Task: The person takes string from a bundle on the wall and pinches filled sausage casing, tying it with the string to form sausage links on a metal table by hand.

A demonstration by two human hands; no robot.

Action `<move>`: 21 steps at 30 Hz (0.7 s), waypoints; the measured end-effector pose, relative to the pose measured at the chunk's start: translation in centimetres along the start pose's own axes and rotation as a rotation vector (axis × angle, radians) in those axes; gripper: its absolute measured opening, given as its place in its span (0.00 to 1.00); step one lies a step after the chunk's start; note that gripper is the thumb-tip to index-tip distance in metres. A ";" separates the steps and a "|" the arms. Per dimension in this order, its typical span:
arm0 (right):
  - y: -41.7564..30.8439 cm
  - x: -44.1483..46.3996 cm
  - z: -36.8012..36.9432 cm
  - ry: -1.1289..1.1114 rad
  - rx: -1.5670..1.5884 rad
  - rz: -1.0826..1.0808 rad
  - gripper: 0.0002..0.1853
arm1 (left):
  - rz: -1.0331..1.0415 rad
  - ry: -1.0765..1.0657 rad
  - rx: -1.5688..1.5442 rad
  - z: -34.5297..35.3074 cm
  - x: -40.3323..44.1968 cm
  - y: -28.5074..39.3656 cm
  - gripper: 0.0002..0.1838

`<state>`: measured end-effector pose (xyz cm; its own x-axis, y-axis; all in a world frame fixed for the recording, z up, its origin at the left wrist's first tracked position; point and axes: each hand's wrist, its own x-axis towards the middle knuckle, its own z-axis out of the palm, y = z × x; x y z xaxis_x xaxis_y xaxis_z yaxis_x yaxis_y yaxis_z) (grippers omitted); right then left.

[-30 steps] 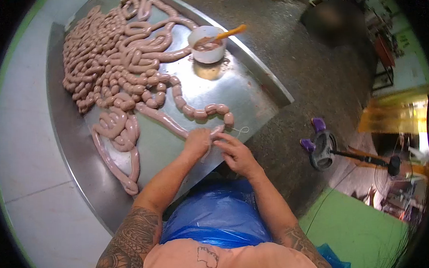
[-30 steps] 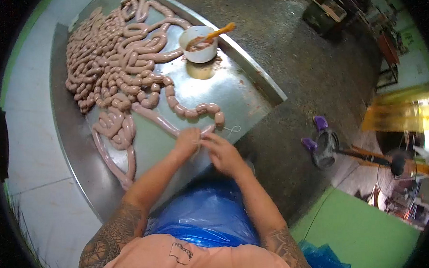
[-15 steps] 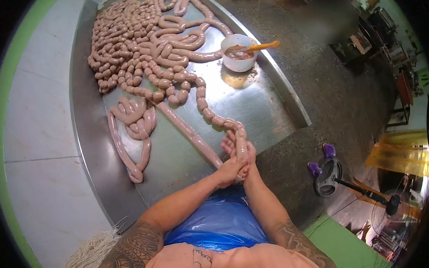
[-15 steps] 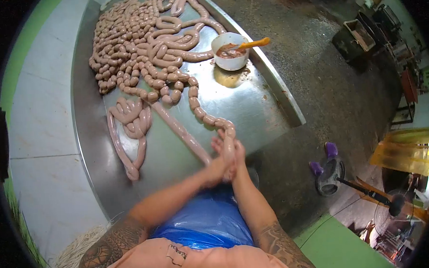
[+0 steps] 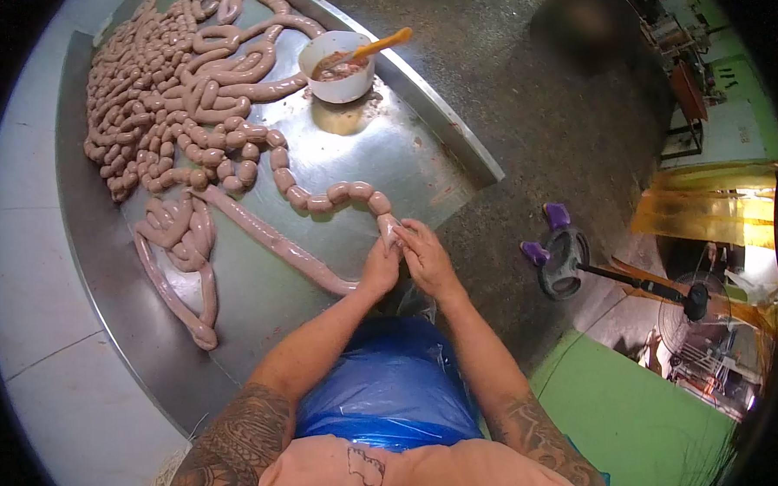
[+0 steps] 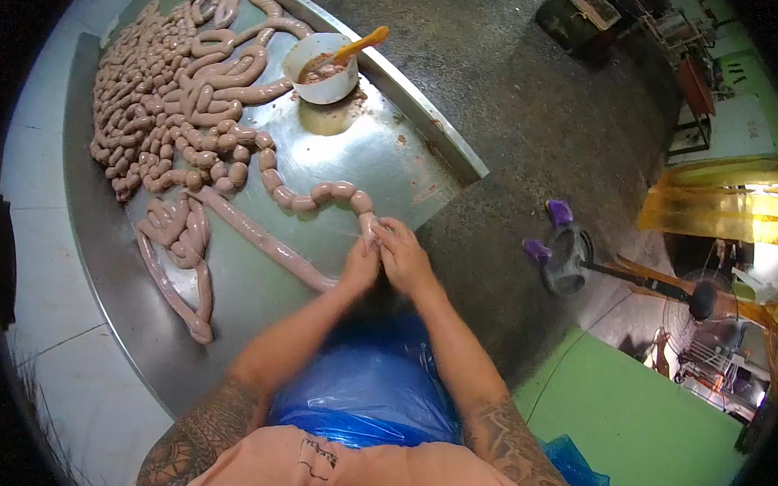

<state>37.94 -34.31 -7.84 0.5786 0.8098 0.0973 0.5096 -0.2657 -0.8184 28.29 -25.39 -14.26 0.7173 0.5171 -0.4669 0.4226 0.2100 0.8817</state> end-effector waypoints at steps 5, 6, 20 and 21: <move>5.6 0.6 6.4 -0.138 1.310 0.787 0.14 | 0.042 0.080 0.130 -2.0 -0.2 0.8 0.17; 4.0 1.9 7.2 -0.155 1.331 0.790 0.14 | -0.013 0.031 0.086 -2.6 -0.6 1.6 0.16; 13.5 -13.7 -25.4 0.280 -0.548 0.454 0.09 | -0.523 -0.145 -0.890 -2.7 5.2 3.0 0.13; 12.7 -15.8 -28.4 0.355 -0.566 0.405 0.09 | -0.535 -0.055 -0.921 -2.2 5.0 3.6 0.13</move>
<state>53.32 -65.34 -3.69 0.9093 0.4024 0.1064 0.4075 -0.8085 -0.4247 32.18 -20.19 -13.31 0.5965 0.1386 -0.7905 0.1247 0.9570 0.2619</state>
